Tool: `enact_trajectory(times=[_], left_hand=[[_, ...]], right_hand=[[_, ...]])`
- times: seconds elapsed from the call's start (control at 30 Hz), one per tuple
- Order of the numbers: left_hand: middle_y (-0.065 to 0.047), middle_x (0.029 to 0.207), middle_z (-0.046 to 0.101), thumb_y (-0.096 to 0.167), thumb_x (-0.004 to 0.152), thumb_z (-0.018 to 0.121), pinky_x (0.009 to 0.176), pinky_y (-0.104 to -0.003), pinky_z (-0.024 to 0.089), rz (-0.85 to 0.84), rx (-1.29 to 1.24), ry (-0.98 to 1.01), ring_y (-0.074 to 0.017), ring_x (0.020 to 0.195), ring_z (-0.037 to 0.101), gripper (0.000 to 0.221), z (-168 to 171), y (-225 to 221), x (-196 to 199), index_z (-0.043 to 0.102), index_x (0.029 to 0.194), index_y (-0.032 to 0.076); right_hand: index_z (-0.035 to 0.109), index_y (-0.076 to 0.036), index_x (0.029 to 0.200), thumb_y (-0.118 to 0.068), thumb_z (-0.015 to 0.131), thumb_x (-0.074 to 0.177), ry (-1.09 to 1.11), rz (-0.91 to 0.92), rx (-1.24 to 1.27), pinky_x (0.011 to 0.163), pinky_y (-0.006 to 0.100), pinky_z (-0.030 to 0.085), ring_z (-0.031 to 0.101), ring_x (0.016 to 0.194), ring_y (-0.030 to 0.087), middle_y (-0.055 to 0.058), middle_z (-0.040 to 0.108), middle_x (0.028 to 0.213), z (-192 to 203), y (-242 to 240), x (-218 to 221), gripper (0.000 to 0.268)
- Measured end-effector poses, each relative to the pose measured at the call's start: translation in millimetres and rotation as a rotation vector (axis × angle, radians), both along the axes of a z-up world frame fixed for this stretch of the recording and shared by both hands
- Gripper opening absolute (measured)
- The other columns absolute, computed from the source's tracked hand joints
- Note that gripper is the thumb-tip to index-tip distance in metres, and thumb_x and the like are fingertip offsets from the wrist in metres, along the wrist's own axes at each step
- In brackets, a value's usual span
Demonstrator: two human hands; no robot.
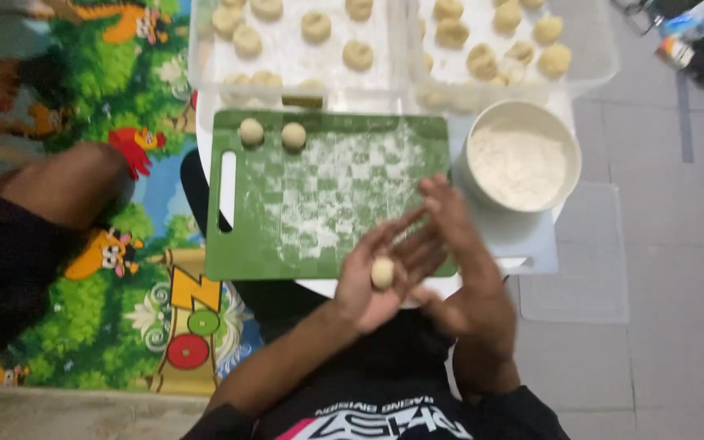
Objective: Rolling small portions of dough into spherical balls and placing them on a green cutting board.
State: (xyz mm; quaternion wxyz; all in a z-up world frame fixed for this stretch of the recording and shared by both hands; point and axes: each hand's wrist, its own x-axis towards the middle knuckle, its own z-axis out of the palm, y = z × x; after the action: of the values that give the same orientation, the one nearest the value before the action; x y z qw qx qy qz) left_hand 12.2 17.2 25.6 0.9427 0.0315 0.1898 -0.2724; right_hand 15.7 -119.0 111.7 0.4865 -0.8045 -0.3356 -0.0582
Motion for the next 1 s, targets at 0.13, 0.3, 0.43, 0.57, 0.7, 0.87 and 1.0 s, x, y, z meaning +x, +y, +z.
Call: enact_trajectory(times=[0.13, 0.3, 0.43, 0.57, 0.7, 0.87, 1.0], left_hand=[[-0.024, 0.154, 0.049, 0.039, 0.109, 0.050, 0.120, -0.046, 0.041, 0.009, -0.191, -0.293, -0.0338, 0.141, 0.051, 0.060, 18.4, 18.5, 13.4, 0.042, 0.159, 0.008], [-0.029, 0.168, 0.026, 0.045, 0.101, 0.044, 0.125, -0.049, 0.027, -0.077, -0.090, -0.311, -0.0374, 0.159, 0.024, 0.074, 32.8, 22.0, 22.1, 0.026, 0.166, 0.015], [-0.029, 0.169, 0.023, 0.044, 0.105, 0.045, 0.124, -0.043, 0.031, -0.073, -0.160, -0.316, -0.0377, 0.154, 0.030, 0.071, 25.5, 20.5, 21.9, 0.024, 0.167, 0.017], [-0.028, 0.162, 0.036, 0.045, 0.103, 0.046, 0.121, -0.047, 0.036, -0.037, -0.019, -0.295, -0.0377, 0.143, 0.044, 0.072, 27.3, 17.9, 21.0, 0.029, 0.164, 0.011], [-0.026, 0.157, 0.046, 0.036, 0.102, 0.054, 0.113, -0.054, 0.048, 0.080, 0.172, -0.407, -0.0408, 0.142, 0.050, 0.066, 17.4, 15.0, 18.1, 0.036, 0.158, 0.006], [-0.025, 0.149, 0.054, 0.038, 0.110, 0.049, 0.103, -0.043, 0.058, -0.014, 0.116, -0.434, -0.0304, 0.128, 0.061, 0.059, 8.3, 17.3, 20.3, 0.040, 0.159, 0.007], [-0.030, 0.155, 0.048, 0.046, 0.113, 0.040, 0.102, -0.046, 0.058, -0.085, 0.036, -0.429, -0.0338, 0.127, 0.061, 0.059, 12.5, 19.2, 24.1, 0.041, 0.159, 0.011]], right_hand=[[0.045, -0.001, 0.148, -0.021, 0.075, 0.096, -0.121, -0.042, -0.156, 0.135, 0.059, 0.026, 0.049, 0.149, 0.037, 0.022, 0.051, 0.154, -8.0, -12.9, 5.2, 0.064], [0.062, 0.000, 0.133, -0.019, 0.081, 0.093, -0.174, -0.002, -0.347, 0.129, 0.061, 0.006, 0.059, 0.138, 0.036, 0.015, 0.068, 0.137, -21.3, -2.7, 7.8, 0.048], [0.066, -0.002, 0.125, -0.015, 0.083, 0.091, -0.198, -0.001, -0.323, 0.129, 0.060, 0.006, 0.071, 0.119, 0.030, 0.016, 0.074, 0.124, -20.9, 2.8, 8.6, 0.040], [0.070, -0.002, 0.113, -0.014, 0.084, 0.091, -0.235, -0.019, -0.317, 0.128, 0.059, 0.011, 0.073, 0.102, 0.025, 0.013, 0.076, 0.108, -17.7, 7.1, 6.1, 0.029], [0.070, -0.002, 0.114, -0.012, 0.088, 0.088, -0.316, -0.142, -0.419, 0.125, 0.067, 0.015, 0.068, 0.098, 0.025, 0.013, 0.072, 0.107, -19.1, 12.2, 4.3, 0.033], [0.068, -0.003, 0.122, -0.026, 0.090, 0.084, -0.277, -0.080, -0.446, 0.125, 0.069, 0.010, 0.063, 0.120, 0.032, 0.016, 0.070, 0.124, -18.0, 7.7, 7.3, 0.050], [0.069, -0.007, 0.129, -0.033, 0.090, 0.085, -0.296, -0.092, -0.504, 0.123, 0.070, 0.003, 0.059, 0.128, 0.033, 0.011, 0.074, 0.130, -21.1, 6.3, 8.1, 0.055]])
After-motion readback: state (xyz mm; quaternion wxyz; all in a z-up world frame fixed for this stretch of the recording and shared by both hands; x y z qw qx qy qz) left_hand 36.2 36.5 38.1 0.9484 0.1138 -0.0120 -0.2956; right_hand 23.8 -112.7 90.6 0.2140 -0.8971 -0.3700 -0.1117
